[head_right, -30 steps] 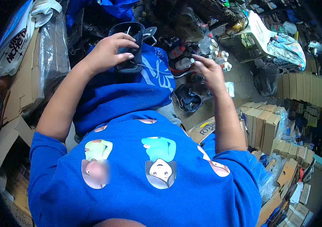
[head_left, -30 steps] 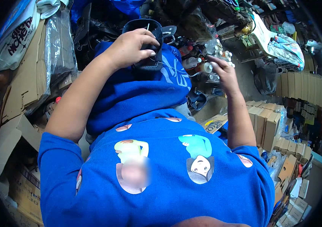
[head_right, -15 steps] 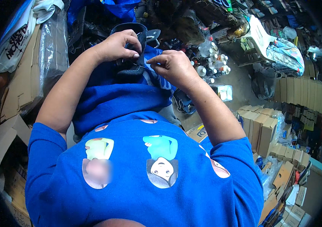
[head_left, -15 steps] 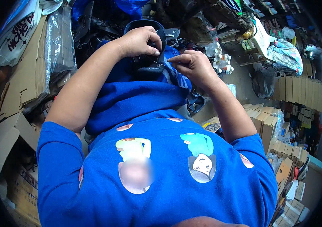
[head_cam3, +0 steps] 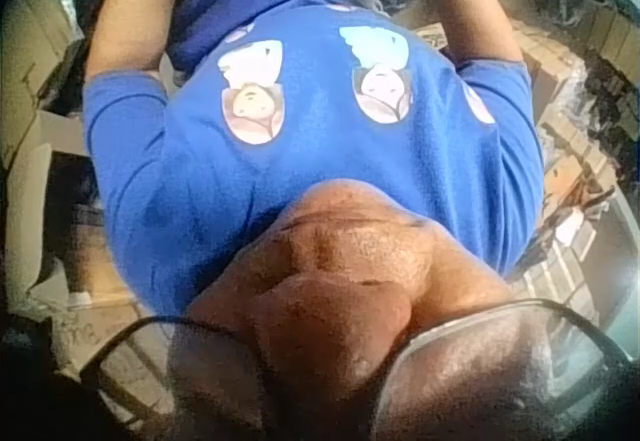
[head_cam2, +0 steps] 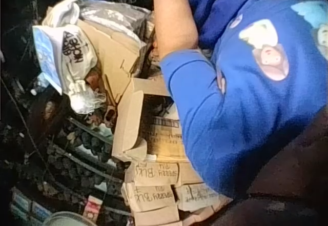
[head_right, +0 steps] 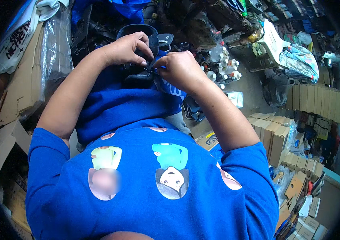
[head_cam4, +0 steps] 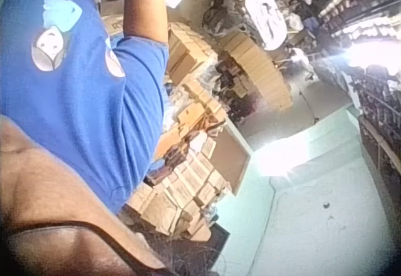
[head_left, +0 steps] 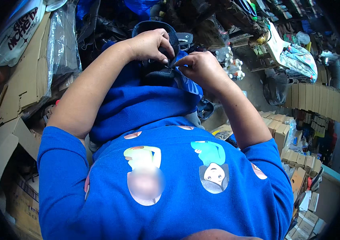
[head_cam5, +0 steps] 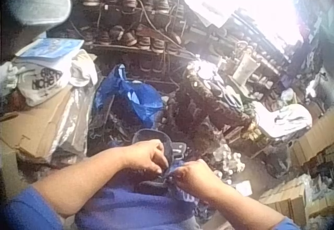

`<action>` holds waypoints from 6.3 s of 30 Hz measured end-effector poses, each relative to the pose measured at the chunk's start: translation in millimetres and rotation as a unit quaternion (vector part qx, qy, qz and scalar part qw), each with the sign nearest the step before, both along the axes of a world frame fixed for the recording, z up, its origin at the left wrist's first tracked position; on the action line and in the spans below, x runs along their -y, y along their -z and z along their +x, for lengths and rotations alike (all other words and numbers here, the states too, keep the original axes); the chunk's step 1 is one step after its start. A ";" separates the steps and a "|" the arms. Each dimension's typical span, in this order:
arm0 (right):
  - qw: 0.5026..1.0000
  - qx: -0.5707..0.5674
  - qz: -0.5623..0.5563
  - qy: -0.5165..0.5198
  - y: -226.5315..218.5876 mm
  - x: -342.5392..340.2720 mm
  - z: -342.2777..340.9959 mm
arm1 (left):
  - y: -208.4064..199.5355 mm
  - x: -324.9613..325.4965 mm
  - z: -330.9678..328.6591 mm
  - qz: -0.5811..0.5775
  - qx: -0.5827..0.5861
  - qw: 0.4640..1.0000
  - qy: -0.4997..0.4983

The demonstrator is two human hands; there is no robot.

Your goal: Manually stitching a shoe upper using a needle and thread.

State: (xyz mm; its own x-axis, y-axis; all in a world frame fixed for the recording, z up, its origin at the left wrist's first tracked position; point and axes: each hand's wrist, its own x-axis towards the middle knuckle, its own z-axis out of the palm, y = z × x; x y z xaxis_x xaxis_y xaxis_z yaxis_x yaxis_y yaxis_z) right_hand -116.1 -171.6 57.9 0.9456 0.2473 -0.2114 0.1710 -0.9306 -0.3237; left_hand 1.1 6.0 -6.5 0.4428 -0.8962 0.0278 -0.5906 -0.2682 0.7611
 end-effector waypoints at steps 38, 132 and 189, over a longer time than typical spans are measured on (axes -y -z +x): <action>0.983 0.042 0.173 0.044 38.4 19.9 -9.9 | -13.9 -29.0 -1.1 -0.060 0.075 0.975 -0.200; 0.819 -0.226 0.504 0.159 61.3 44.4 9.7 | -19.4 -39.8 -66.9 0.123 0.067 0.977 -0.162; 0.996 -0.070 0.018 0.057 7.3 111.7 -17.5 | -8.6 -239.6 -41.8 -0.295 -0.074 0.786 -0.538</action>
State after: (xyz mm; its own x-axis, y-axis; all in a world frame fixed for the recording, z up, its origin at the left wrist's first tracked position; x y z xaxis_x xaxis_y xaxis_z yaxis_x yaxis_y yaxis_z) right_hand -133.6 -283.3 50.6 0.9299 0.1494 -0.3361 0.0155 -0.9289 -0.3700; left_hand -40.8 245.6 2.2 0.9732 0.1497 0.1745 -0.1564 -0.1253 0.9797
